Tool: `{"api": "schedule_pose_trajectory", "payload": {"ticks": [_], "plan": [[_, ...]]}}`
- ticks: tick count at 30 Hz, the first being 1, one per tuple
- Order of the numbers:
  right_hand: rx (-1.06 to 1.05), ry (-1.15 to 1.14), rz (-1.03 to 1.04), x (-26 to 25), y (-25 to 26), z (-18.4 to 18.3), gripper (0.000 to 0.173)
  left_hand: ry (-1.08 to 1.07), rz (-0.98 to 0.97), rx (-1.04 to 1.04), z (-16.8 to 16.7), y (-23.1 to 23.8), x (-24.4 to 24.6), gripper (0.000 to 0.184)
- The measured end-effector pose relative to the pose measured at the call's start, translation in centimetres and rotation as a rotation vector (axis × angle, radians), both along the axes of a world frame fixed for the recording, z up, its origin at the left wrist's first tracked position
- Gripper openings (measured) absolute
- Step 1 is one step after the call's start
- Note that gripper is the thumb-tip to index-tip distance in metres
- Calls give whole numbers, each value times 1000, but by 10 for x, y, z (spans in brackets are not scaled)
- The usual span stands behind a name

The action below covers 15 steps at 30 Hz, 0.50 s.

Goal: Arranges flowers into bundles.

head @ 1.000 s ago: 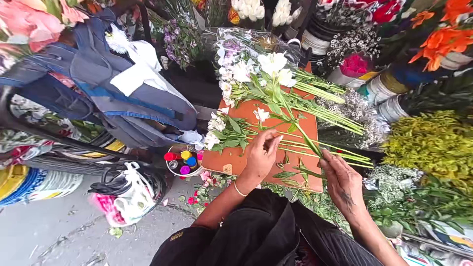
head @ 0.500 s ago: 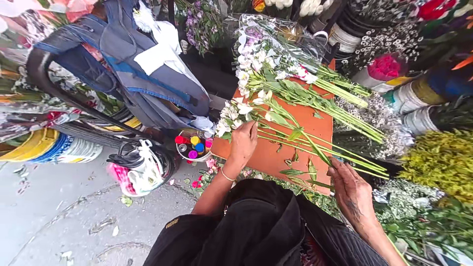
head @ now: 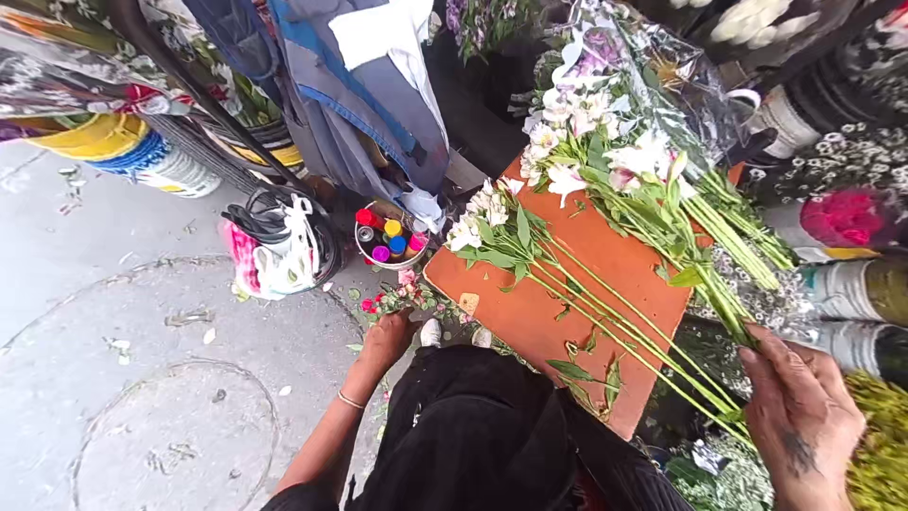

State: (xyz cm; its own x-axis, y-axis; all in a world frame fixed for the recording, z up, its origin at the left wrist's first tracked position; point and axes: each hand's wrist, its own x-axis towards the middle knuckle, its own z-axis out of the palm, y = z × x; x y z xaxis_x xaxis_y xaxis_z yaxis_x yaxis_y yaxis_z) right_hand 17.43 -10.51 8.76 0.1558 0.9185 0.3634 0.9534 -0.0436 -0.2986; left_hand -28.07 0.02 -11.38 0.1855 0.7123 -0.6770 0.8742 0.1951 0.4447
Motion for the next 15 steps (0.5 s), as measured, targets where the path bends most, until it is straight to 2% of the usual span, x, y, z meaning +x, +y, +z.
{"api": "schedule_pose_trajectory", "payload": {"ticks": [2, 4, 7, 11, 15], "plan": [[9, 35, 88, -5, 41, -10, 31, -141, 42, -10, -6, -7, 9, 43], [-22, 76, 157, -7, 81, -28, 30, -193, 52, -7, -11, -9, 17, 41], [-120, 161, 233, 0, 119, -76, 30, -255, 44, 66, -15, -14, 21, 37], [-234, 189, 243, 16, 118, -139, 28, -329, 88, 268, -14, -21, 18, 30], [-266, 188, 226, 17, 103, -159, 28, -370, 125, 586, 11, -19, 30, 26]]}}
